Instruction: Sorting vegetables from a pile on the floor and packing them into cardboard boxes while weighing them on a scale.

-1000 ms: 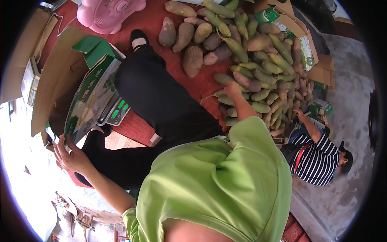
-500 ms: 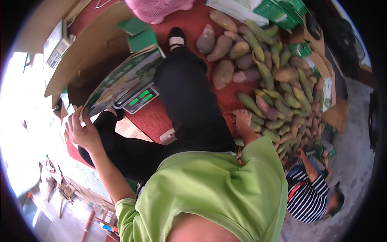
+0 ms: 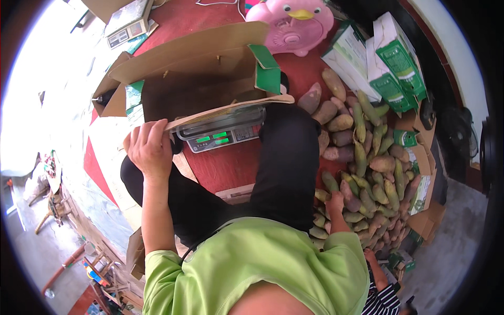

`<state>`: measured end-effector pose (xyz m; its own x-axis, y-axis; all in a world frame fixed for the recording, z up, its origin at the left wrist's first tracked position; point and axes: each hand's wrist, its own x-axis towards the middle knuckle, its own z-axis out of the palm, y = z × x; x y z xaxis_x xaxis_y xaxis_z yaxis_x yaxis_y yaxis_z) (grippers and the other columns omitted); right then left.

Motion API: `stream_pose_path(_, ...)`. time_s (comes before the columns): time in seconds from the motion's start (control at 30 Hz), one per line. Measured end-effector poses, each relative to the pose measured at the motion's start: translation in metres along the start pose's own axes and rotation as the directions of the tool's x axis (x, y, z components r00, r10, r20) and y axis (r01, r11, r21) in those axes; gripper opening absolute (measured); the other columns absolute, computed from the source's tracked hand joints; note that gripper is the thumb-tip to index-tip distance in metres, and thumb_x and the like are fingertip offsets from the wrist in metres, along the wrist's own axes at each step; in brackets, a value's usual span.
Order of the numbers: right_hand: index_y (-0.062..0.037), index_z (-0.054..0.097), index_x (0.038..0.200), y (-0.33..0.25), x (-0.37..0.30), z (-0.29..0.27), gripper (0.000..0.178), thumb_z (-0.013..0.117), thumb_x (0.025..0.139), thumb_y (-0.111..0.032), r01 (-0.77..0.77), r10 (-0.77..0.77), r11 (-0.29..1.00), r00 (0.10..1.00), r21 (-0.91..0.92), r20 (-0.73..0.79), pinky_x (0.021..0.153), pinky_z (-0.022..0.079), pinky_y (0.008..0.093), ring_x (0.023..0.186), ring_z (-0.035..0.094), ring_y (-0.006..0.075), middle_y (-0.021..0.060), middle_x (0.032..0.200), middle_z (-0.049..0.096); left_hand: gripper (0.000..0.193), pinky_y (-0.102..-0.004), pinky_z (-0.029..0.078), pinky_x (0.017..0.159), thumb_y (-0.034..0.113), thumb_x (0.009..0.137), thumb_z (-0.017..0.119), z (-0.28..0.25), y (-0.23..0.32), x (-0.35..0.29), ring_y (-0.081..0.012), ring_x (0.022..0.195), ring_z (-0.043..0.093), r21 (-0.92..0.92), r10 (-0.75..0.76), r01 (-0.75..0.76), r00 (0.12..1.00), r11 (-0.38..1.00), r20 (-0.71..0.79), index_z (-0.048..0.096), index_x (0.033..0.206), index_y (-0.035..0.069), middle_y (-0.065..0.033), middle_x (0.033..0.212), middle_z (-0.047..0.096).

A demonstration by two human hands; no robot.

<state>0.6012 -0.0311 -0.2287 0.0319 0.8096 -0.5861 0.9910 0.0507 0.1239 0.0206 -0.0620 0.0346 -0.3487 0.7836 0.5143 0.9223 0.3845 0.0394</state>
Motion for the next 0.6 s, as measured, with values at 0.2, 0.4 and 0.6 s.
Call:
stream_pose_path(0.2, -0.0012, 0.059, 0.11, 0.015, -0.003, -0.052, 0.055, 0.079, 0.06, -0.004, 0.069, 0.13, 0.876, 0.92, 0.477, -0.371, 0.086, 0.046, 0.0424, 0.1, 0.055, 0.0381, 0.0191, 0.106, 0.059, 0.017, -0.0325, 0.038, 0.077, 0.007, 0.07, 0.067, -0.003, -0.001, 0.0, -0.0177, 0.077, 0.057, -0.042, 0.016, -0.017, 1.0, 0.999, -0.004, 0.065, 0.085, 0.014, 0.0017, 0.079, 0.061)
stream_pose_path(0.4, 0.0047, 0.051, 0.117, -0.054, 0.002, -0.207, 0.044, 0.069, 0.076, -0.001, 0.392, 0.152, 0.493, 0.84, 0.777, -0.521, 0.086, 0.044, 0.0311, 0.099, 0.055, 0.0187, 0.0117, 0.111, 0.057, 0.016, -0.0328, 0.038, 0.076, 0.006, 0.07, 0.066, -0.007, -0.005, -0.002, -0.0172, 0.075, 0.056, -0.042, 0.007, -0.007, 1.0, 0.999, 0.0, 0.065, 0.084, 0.014, 0.0023, 0.077, 0.06)
stream_pose_path(0.6, 0.0033, 0.042, 0.131, -0.161, -0.057, -0.385, 0.053, 0.062, 0.082, 0.0, 0.824, 0.03, 0.362, 0.458, 0.437, -0.888, 0.101, 0.036, 0.0336, 0.118, 0.047, 0.0206, 0.0149, 0.129, 0.047, 0.016, -0.0323, 0.037, 0.076, 0.006, 0.07, 0.065, -0.007, -0.005, -0.001, -0.0168, 0.074, 0.056, -0.076, 0.03, -0.03, 1.0, 0.997, 0.006, 0.065, 0.084, 0.014, 0.0026, 0.077, 0.059)
